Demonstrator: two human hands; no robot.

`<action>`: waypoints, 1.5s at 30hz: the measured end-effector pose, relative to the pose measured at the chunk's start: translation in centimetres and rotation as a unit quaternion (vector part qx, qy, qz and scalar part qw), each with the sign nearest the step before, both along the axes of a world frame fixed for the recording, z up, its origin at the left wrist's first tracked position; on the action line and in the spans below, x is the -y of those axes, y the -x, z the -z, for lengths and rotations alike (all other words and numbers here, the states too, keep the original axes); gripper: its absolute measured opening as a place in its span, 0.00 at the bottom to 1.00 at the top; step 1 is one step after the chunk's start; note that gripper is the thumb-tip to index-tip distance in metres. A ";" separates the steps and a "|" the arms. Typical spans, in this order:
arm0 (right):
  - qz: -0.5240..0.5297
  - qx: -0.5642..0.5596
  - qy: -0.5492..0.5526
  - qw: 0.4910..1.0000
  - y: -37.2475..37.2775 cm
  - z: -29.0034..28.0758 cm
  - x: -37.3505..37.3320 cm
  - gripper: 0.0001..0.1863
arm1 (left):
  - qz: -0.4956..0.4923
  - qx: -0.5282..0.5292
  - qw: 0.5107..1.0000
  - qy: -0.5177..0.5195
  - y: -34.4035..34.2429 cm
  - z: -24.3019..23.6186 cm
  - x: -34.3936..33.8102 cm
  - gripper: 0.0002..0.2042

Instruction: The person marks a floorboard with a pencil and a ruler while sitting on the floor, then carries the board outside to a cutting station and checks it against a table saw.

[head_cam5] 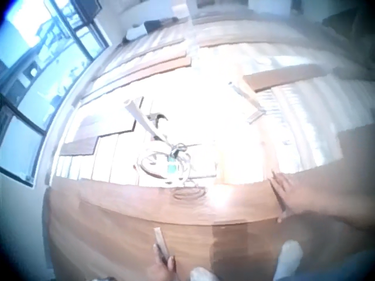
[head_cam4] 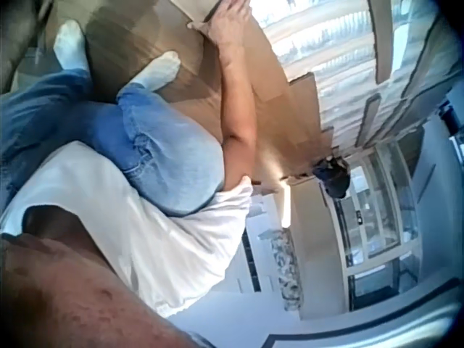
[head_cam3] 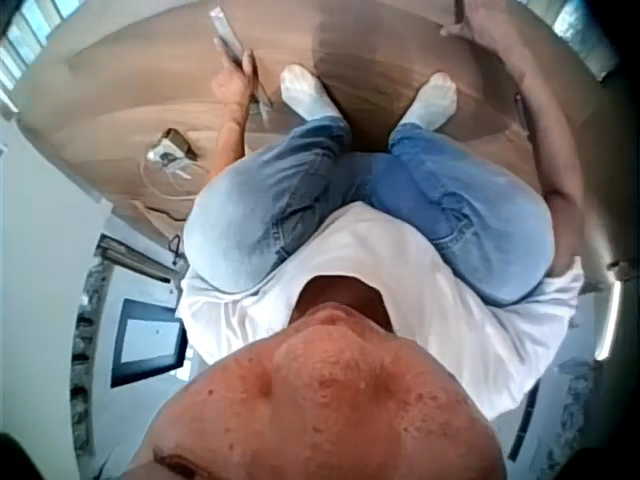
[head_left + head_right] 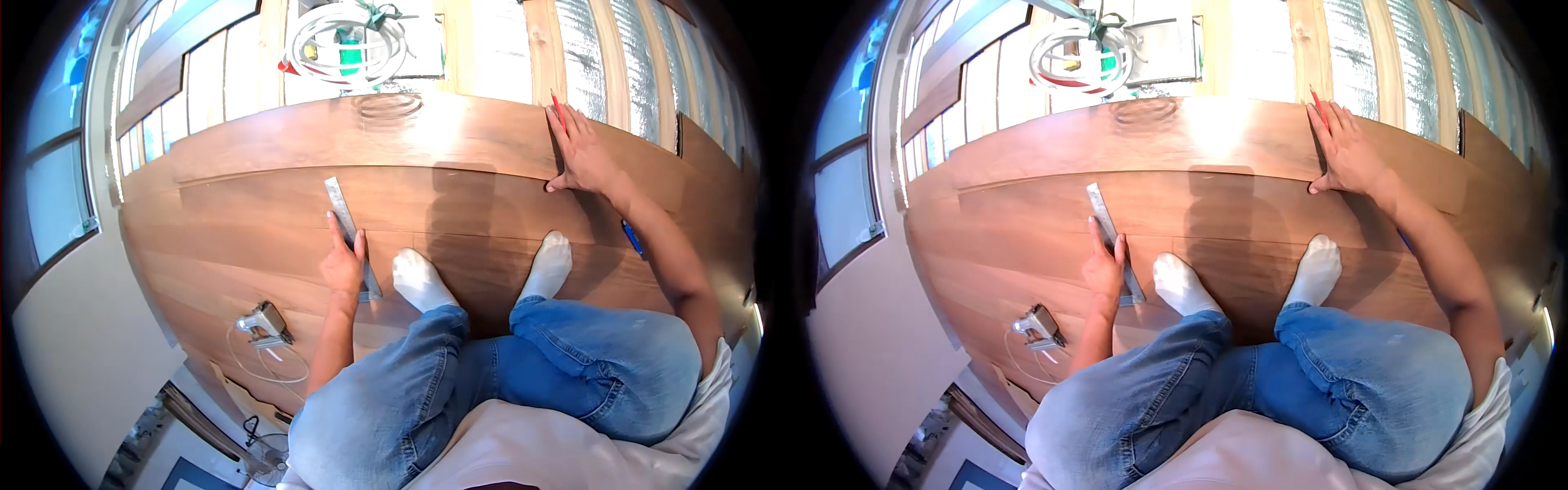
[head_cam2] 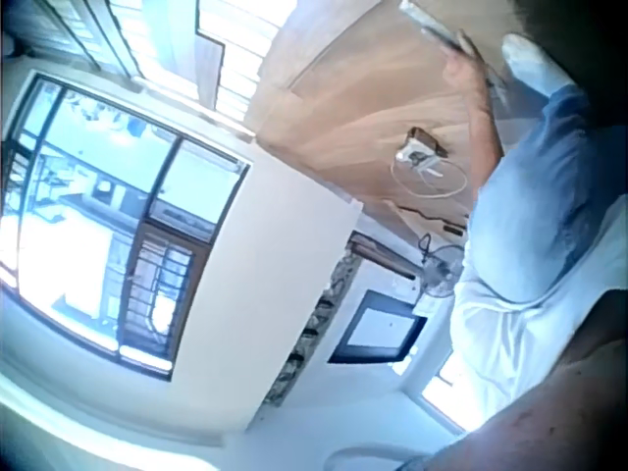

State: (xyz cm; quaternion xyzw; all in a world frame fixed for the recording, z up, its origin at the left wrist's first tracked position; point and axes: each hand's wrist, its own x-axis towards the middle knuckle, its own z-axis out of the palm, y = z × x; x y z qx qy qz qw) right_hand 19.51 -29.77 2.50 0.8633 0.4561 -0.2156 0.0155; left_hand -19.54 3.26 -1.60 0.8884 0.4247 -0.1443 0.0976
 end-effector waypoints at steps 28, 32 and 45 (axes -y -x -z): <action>0.051 0.141 -0.195 0.969 4.3 -0.8 2.8 0.39 | 0.411 0.016 0.884 0.224 -30.5 -7.6 -3.6 0.28; 0.027 0.194 -0.217 0.956 4.6 0.7 3.4 0.32 | 0.420 -0.040 0.871 0.251 -31.4 -6.9 -4.2 0.31; 0.468 -0.159 -0.160 0.854 14.1 -15.0 16.0 0.25 | 0.330 -0.098 0.830 0.439 -32.9 -19.2 -2.1 0.23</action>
